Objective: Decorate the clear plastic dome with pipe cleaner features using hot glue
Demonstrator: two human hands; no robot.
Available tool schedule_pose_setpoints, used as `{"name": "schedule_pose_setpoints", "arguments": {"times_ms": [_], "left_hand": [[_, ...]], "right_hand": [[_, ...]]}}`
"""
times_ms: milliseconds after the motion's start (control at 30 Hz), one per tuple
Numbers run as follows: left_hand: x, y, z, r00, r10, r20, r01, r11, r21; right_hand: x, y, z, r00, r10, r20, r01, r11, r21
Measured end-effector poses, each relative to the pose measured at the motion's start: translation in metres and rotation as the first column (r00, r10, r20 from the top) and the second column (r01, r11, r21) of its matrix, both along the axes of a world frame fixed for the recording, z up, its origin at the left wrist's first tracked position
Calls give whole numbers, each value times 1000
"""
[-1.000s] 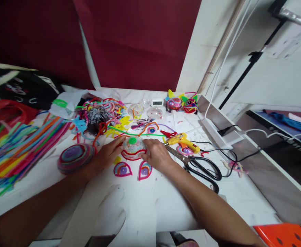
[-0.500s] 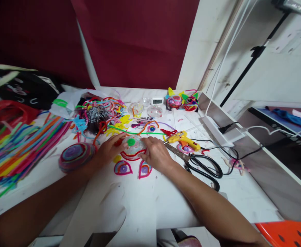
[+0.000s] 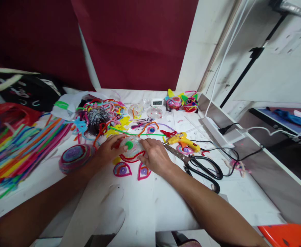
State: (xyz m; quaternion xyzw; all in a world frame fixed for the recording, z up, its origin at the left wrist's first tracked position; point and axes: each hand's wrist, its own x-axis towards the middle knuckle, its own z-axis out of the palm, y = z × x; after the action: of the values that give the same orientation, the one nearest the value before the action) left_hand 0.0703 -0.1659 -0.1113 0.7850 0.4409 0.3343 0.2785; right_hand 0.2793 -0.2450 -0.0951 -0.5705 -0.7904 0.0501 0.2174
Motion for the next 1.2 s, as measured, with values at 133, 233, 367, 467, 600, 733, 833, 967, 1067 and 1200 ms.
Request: {"name": "schedule_pose_setpoints", "arguments": {"times_ms": [133,233,367,467,600,733,833,967,1067,1200], "left_hand": [[0,1,-2,999,-32,-9,33,998,47],[2,2,-5,998,-53,-21,54,996,74],[3,2,-4,996,-78,-30,81,992,92],[2,0,0,994,-95,-45,100,989,109],[-1,-1,8,978,-170,-122,191,963,191],[-2,4,9,921,-305,-241,366,889,274],[-1,9,9,903,-324,-282,410,845,343],[-1,16,8,899,-327,-291,419,834,358],[-1,20,8,890,-331,-314,437,817,377],[2,23,10,875,-321,-362,453,806,381]], "right_hand": [[0,0,-1,1000,11,14,-11,1000,-9],[-1,1,-2,1000,1,15,0,999,-45],[-1,2,-2,1000,10,9,-9,998,-64],[2,2,4,1000,13,-7,-13,997,-80],[11,-3,17,997,28,-65,-31,999,-41],[30,-17,34,999,10,-51,-5,997,80],[50,-35,50,998,-37,-55,44,990,135],[84,-62,68,973,-227,-49,232,955,184],[114,-83,72,906,-423,-22,416,879,233],[147,-107,64,829,-558,-29,549,804,230]]}}
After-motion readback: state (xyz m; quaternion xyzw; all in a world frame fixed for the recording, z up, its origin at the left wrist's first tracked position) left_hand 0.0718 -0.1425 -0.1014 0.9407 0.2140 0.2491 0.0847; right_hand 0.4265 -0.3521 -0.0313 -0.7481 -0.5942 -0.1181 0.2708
